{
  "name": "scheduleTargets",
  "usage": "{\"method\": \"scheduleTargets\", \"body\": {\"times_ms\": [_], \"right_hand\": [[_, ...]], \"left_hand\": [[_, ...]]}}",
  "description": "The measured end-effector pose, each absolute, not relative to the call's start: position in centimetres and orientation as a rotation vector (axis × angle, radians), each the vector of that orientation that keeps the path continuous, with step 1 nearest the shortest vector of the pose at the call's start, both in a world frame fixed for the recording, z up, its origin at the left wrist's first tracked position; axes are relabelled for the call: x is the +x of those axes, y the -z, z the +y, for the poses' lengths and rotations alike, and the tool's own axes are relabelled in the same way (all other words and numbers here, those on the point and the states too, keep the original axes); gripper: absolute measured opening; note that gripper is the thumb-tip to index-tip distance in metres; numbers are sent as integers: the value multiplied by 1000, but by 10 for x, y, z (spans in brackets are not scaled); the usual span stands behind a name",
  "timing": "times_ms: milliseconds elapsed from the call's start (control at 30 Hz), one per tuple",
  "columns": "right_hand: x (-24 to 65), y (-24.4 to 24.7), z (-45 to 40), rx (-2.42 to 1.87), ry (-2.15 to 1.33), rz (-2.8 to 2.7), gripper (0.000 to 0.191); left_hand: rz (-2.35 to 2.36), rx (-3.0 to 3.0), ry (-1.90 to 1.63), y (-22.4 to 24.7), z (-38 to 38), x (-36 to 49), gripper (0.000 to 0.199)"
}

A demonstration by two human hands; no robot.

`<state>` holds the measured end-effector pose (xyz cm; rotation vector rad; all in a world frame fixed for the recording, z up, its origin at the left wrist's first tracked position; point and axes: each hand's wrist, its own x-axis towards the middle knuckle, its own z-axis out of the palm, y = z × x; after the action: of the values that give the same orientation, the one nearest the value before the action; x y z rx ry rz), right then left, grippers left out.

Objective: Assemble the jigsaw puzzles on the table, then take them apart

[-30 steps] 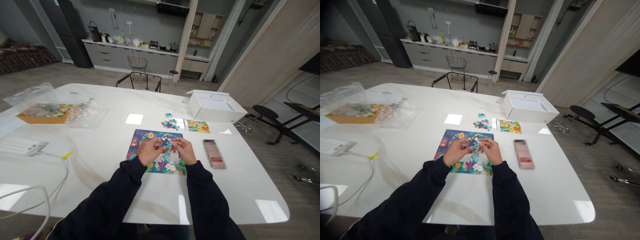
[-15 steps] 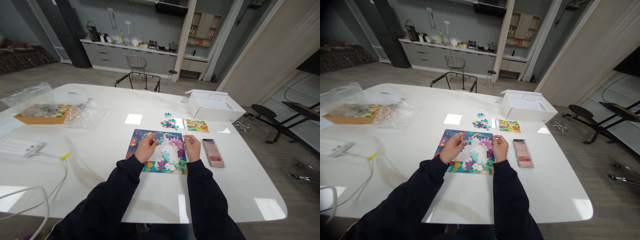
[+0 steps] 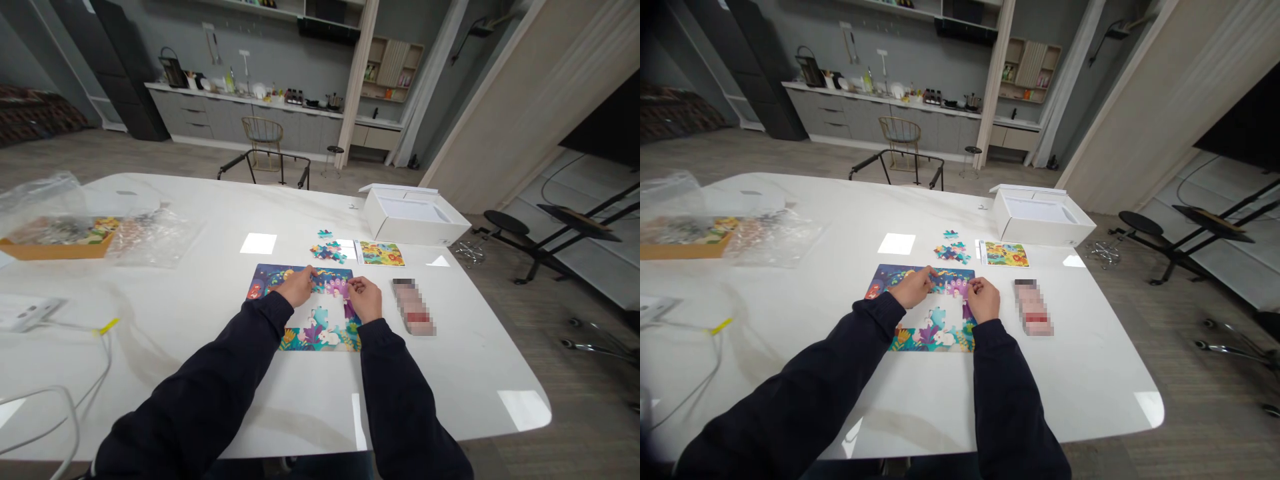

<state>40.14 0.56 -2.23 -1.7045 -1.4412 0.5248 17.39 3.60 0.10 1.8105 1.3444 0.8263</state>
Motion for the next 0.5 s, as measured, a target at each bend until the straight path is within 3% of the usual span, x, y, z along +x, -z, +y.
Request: {"method": "scheduleTargets", "body": {"times_ms": [500], "right_hand": [[401, 21, 5, -1757, -497, -1499, 16]], "left_hand": [[1511, 2191, -471, -11, 28, 180, 29]]}}
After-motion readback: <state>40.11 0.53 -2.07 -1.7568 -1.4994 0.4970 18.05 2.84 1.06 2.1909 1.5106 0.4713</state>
